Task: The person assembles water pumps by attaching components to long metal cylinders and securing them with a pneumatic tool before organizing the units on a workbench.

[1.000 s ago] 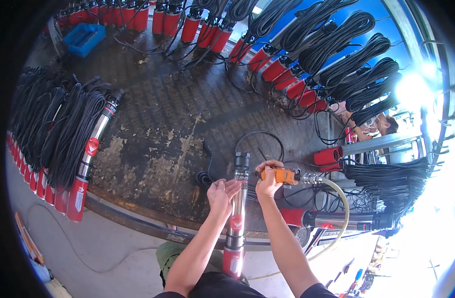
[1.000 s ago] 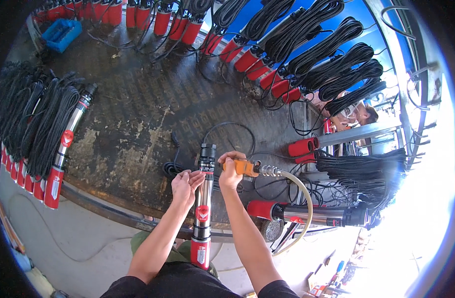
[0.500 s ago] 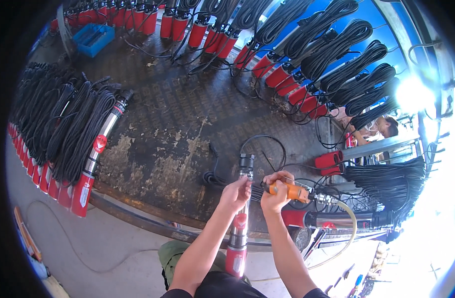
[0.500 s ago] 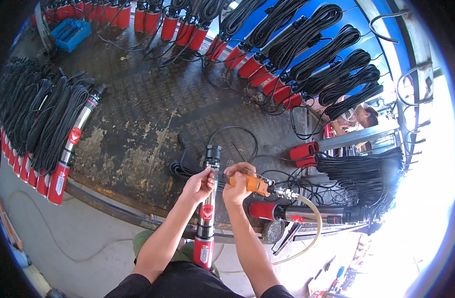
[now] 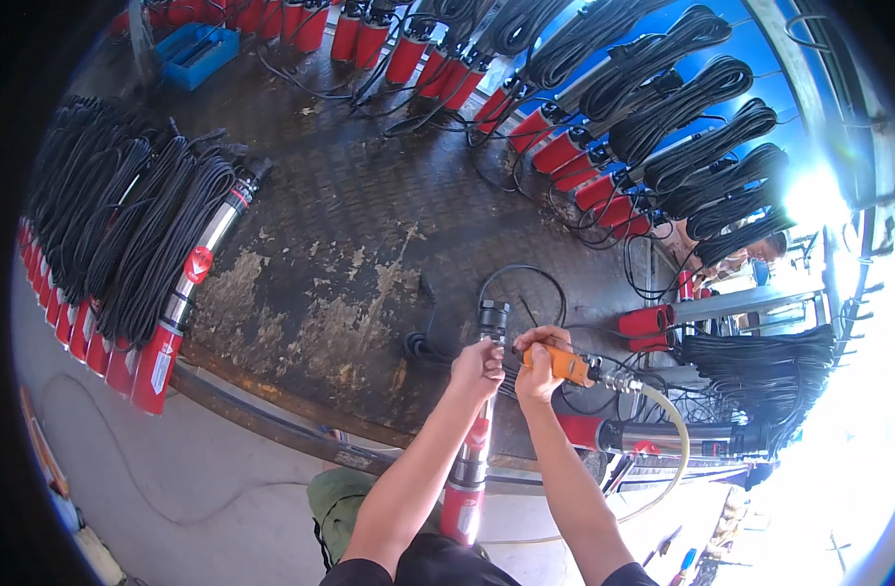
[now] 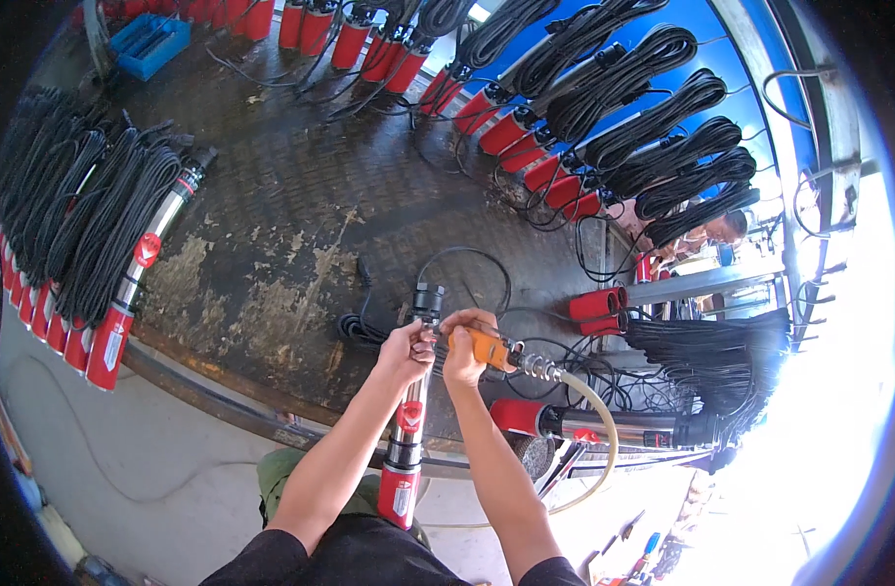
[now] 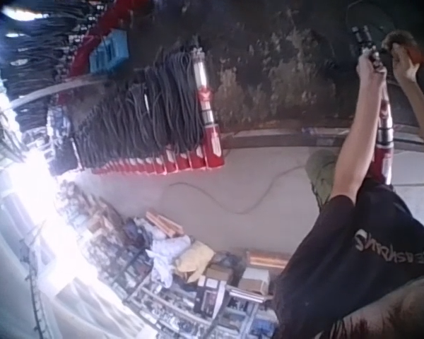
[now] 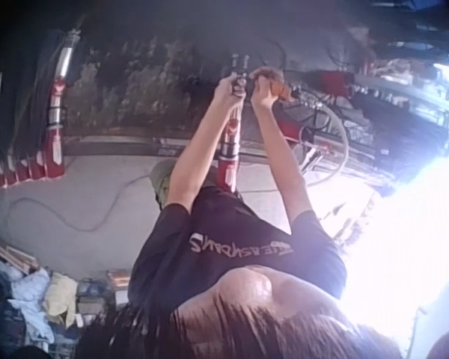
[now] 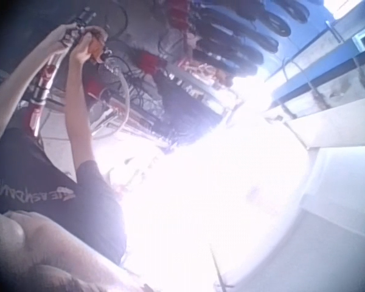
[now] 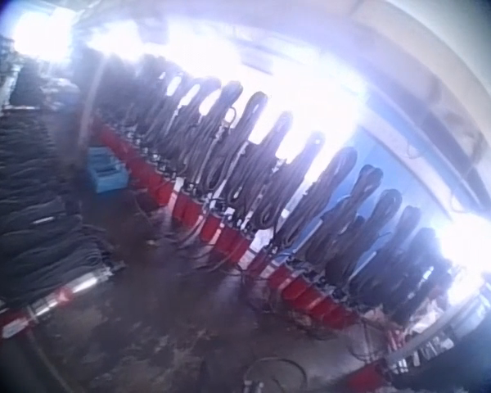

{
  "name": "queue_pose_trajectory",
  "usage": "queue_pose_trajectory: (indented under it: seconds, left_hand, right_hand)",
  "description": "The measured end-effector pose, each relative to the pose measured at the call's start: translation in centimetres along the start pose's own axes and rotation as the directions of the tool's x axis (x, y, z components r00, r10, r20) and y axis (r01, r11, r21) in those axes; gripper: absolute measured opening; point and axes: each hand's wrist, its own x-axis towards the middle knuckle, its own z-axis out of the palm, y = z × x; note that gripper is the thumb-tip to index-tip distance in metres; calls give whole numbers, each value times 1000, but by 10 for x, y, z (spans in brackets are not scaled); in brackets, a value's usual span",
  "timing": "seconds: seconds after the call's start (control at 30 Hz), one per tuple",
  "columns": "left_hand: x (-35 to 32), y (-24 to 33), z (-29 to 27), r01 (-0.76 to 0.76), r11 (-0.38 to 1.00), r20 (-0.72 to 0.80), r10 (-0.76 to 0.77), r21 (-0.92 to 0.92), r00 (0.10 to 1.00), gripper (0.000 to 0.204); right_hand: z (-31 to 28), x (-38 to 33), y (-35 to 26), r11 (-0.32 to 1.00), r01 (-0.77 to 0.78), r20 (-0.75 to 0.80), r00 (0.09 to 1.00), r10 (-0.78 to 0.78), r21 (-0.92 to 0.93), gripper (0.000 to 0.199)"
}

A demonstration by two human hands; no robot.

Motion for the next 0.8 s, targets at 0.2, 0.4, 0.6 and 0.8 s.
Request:
queue_pose_trajectory:
  seconds: [0.2,0.4,0.6,0.8]
  left_hand:
    - [-1,13,-4,34,999,76,-36,31,996,17]
    - [-77,-32,-52,-261,97,150,609,961,779,54]
    - [-87,-90,-126,-184,-526,505,572,830,646,96]
    - [-84,-113,-107,-91,-505,434,620,858,654,98]
  right_hand:
    - [-2,18,19,998,-21,29,999,19,54,21]
    - [-11,19,20,1000,-19,103,995,17,14,21]
    - [-8,9,5,934,301,480,859,-178,-191,18]
    - [-20,14,-4,919,343,575,799,-175,-196,21]
